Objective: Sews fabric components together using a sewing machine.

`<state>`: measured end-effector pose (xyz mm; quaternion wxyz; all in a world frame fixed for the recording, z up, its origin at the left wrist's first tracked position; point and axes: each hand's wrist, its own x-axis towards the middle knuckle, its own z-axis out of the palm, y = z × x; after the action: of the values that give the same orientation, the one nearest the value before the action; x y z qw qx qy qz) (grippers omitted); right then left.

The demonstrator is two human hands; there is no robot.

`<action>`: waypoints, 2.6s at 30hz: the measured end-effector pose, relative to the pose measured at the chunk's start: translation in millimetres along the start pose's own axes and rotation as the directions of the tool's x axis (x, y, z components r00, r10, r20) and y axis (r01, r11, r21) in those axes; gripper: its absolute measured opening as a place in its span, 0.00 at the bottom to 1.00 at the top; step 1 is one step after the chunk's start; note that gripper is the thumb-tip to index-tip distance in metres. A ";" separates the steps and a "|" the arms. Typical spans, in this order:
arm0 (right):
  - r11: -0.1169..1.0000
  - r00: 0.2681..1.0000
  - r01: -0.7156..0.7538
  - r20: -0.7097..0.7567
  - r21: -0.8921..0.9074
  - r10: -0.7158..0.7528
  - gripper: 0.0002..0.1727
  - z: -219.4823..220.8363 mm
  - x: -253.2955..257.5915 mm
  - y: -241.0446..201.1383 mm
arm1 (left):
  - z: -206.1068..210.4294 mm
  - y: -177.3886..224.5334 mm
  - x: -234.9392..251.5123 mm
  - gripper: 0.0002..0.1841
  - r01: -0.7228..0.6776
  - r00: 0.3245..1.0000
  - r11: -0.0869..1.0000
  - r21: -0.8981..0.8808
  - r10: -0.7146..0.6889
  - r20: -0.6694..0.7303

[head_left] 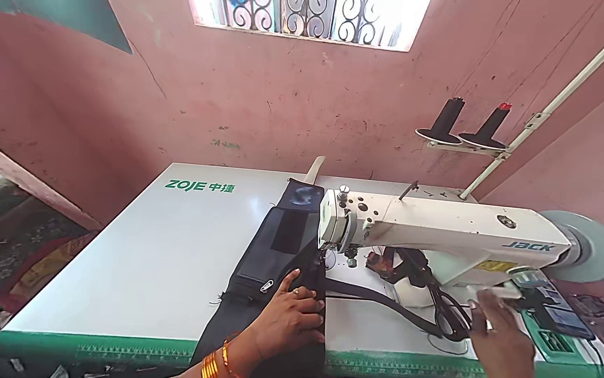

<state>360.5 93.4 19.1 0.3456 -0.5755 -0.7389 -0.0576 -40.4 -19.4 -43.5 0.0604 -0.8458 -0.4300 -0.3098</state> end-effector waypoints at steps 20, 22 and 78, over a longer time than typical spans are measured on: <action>0.063 0.481 -0.876 0.851 0.479 0.212 0.08 59.6 -51.7 -210.7 | -2.5 -29.7 39.6 0.15 0.300 0.954 0.936 -0.182 -0.292 0.067; 0.207 0.593 -0.804 0.779 0.558 0.205 0.11 52.4 -68.5 -213.8 | -2.9 -24.0 39.3 0.18 0.331 0.943 0.927 -0.176 -0.321 0.083; 0.883 0.748 -0.276 0.662 0.380 -0.051 0.12 98.1 5.4 -223.2 | -53.4 -31.5 78.0 0.29 0.479 0.691 0.869 -0.125 -0.285 0.665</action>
<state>117.6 71.3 18.0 0.1929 -0.5059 -0.7674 0.3435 -55.5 34.4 38.9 -0.2766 -0.7892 -0.5431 -0.0755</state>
